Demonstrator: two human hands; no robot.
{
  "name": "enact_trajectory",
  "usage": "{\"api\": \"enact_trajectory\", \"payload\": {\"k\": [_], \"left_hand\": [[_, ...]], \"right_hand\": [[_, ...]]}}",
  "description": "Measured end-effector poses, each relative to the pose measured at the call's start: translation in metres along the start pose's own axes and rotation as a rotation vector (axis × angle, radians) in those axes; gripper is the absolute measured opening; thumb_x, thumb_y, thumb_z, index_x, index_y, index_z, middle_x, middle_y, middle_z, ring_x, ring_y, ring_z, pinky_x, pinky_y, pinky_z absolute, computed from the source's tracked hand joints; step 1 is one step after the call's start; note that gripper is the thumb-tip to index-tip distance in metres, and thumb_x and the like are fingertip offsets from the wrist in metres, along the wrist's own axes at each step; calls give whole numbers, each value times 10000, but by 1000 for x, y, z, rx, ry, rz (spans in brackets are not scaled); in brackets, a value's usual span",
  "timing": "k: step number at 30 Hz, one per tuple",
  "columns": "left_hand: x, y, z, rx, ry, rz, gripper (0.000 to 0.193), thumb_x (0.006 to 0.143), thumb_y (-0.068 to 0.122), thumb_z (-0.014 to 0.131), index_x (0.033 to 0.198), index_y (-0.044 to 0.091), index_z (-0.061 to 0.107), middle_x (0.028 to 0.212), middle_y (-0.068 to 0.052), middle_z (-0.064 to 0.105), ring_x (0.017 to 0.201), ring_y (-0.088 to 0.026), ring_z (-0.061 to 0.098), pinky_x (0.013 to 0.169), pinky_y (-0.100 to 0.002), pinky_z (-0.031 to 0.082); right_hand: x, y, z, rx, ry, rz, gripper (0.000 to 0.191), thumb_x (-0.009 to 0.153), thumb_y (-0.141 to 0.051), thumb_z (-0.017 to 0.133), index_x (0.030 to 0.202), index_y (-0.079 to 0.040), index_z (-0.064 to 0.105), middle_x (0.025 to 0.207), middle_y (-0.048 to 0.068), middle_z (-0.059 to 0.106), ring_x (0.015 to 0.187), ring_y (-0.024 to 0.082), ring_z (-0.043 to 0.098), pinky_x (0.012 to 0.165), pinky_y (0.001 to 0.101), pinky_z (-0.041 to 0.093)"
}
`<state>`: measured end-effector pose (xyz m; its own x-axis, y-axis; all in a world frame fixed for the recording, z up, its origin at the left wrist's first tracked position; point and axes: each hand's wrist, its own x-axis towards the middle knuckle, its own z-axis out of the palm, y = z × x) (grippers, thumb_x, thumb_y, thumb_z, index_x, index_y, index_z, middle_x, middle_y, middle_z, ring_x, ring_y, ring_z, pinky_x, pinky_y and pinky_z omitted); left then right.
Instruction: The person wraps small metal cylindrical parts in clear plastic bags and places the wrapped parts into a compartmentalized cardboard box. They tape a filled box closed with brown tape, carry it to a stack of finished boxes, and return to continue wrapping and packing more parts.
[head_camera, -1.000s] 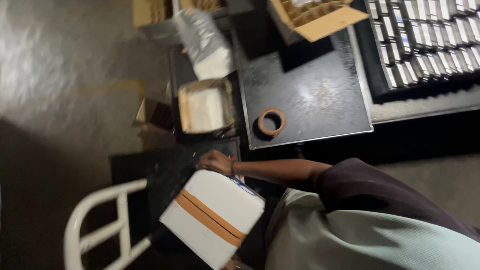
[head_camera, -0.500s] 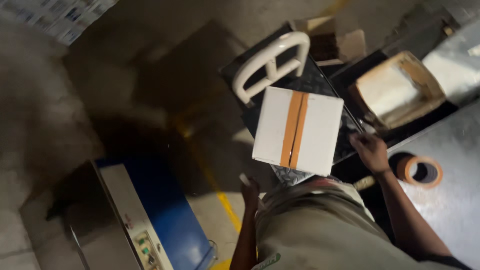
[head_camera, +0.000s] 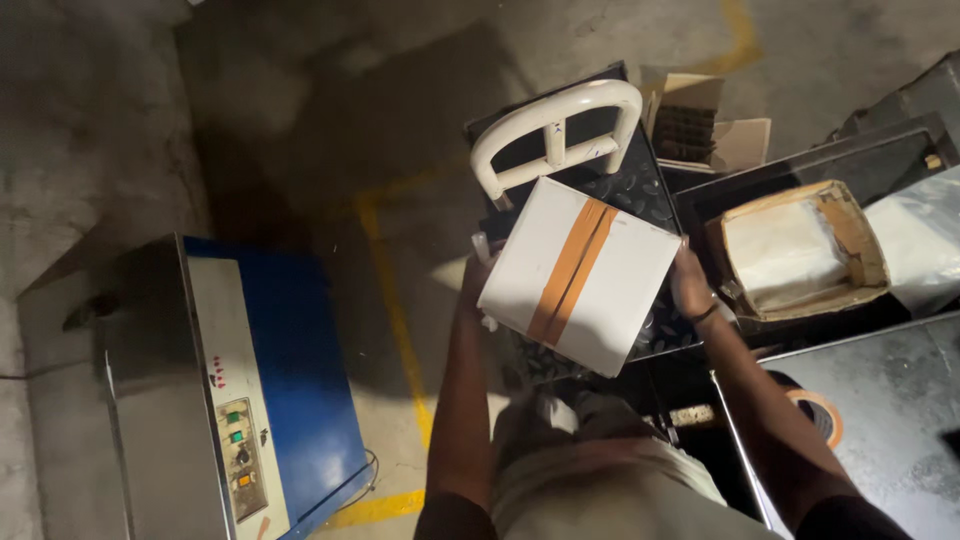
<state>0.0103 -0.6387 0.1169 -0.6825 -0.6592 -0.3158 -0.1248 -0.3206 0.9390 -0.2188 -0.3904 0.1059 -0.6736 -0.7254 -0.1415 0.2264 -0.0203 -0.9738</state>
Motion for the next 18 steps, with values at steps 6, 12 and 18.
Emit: {"api": "enact_trajectory", "payload": {"k": [6, 12, 18], "left_hand": [[-64, -60, 15, 56, 311, 188, 330, 968, 189, 633, 1229, -10, 672, 1031, -118, 722, 870, -192, 676, 751, -347, 553], [-218, -160, 58, 360, 442, 220, 341, 940, 185, 616, 1230, 7, 633, 1055, -170, 667, 863, -255, 625, 745, -392, 515], [-363, -258, 61, 741, 594, 165, 358, 911, 181, 598, 1232, 23, 593, 1080, -222, 611, 855, -318, 573, 740, -437, 477]], "right_hand": [[-4, 14, 4, 13, -19, 139, 625, 1175, -485, 277, 1429, 12, 559, 1309, 119, 656, 1165, 212, 634, 1032, 355, 495], [-33, 12, 23, 120, -164, 276, 535, 1171, -443, 361, 1383, 2, 568, 1253, 112, 650, 1099, 205, 634, 972, 350, 515], [-151, 65, 126, -214, -318, 147, 492, 1146, -423, 395, 1286, -1, 606, 1164, 104, 668, 1031, 198, 642, 916, 347, 527]]}}
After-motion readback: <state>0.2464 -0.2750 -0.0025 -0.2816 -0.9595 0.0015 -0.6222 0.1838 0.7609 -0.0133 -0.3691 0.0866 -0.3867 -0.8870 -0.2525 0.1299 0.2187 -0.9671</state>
